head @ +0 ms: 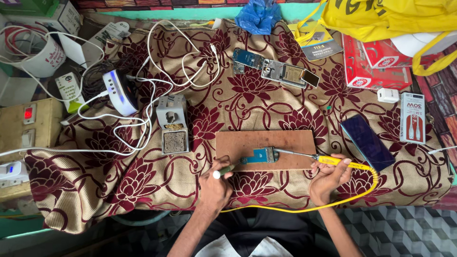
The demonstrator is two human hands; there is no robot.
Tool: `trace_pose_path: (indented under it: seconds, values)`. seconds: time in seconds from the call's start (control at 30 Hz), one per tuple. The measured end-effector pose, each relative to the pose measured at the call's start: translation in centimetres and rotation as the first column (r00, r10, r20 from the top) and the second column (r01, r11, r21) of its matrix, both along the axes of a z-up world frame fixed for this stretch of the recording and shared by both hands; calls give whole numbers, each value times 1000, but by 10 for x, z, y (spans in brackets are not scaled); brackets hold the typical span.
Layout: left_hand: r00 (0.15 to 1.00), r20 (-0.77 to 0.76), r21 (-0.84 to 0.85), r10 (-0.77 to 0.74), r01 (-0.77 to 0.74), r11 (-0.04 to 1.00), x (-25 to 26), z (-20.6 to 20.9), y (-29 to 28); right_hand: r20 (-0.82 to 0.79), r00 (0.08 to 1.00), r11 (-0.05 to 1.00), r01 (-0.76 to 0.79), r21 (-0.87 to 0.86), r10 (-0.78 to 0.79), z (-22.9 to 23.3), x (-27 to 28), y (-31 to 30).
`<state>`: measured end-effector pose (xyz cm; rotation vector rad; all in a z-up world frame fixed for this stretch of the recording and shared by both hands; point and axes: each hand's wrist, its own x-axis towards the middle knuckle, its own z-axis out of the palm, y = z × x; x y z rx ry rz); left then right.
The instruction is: The person uses a soldering iron and solder wire to solder components on a small blue circuit board placed on a wooden board. The person repeatedly applies solder to different points on the board while holding the board steady with the other hand.
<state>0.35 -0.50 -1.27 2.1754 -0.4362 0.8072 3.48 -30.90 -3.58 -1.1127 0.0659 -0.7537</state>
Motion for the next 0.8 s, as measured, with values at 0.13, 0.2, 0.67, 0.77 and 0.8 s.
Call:
trace_pose_path:
  seconds: [0.13, 0.2, 0.67, 0.77, 0.8]
  values:
    - [1000, 13, -25, -9, 9, 1000, -1, 4, 1, -17, 1000, 1000, -10, -5, 10, 4, 0, 1]
    - [1000, 15, -5, -18, 18, 1000, -1, 6, 1, -21, 1000, 999, -14, -39, 14, 4, 1, 1]
    - [1000, -18, 26, 16, -15, 1000, 0, -7, 1, -17, 1000, 1000, -13, -28, 12, 2, -1, 0]
    - [1000, 4, 33, 23, -23, 999, 2, -8, 1, -12, 1000, 999, -12, -38, 11, 2, 0, 0]
    - [1000, 3, 27, 25, -25, 999, 1, -8, 0, -11, 1000, 999, -6, -46, 6, 3, 0, 0]
